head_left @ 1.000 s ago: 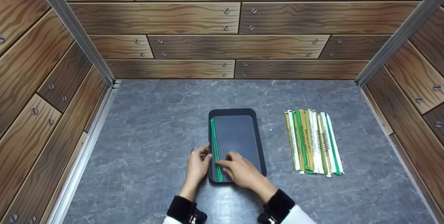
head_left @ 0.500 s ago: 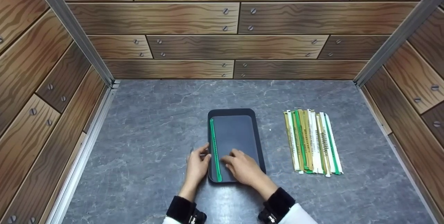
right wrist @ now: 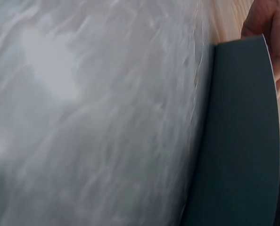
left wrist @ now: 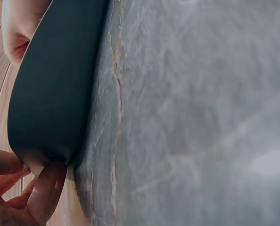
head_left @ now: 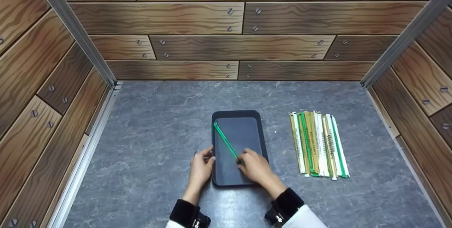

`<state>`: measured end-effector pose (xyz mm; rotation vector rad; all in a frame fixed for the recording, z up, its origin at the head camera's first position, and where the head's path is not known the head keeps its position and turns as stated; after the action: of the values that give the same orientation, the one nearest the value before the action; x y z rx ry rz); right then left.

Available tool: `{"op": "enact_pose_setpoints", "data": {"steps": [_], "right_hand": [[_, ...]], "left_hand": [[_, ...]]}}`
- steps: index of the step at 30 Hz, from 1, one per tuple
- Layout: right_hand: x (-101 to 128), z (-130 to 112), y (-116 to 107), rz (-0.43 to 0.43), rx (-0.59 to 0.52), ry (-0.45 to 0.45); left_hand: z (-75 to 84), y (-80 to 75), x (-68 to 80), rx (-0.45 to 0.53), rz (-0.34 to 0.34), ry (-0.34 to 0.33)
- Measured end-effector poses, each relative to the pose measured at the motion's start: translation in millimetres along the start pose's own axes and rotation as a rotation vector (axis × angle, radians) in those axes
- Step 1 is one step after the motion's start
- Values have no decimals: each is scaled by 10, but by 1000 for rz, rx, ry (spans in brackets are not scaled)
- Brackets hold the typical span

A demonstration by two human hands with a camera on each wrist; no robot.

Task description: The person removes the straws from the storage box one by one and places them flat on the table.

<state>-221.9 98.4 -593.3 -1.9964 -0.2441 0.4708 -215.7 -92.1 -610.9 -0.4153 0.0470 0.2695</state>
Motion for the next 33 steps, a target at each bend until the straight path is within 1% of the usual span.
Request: {"op": "enact_pose_setpoints", "data": {"steps": [3,6,9,15,18,22,27,30,33], "right_hand": [[11,70,-34,29,-14,51],[18,106,-47,45,-32,72],[19,122,-55,36,-59,98],[43,153,-131,10,-203,156],[73,185,-227,35,-261,181],[136,280,-406,117,-326,254],[249,514,-640,254,-397,373],[355,705,-776,332,-386,432],[480,919,-904,401,-326,481]], "left_hand": [[6,-4,-1,6,-2,1],[5,-9,-1,9,0,7],[0,-9,-2,10,2,11],[-4,-8,-8,10,13,28],[-4,-10,-8,16,23,45],[5,-11,-10,19,31,64],[-3,-10,-13,11,10,36],[-5,-8,-9,6,-6,8],[-3,-6,-7,9,-10,5]]}}
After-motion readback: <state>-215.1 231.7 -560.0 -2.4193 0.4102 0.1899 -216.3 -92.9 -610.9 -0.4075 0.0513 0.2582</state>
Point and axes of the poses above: each hand's wrist, its own x-axis away from the middle knuckle, its own y-axis out of the palm, z = x × y, the point moved 4 cm from there along -x, towards the middle knuckle, and after that the axes turned 9 degrees about z, right-handed, at the moved point
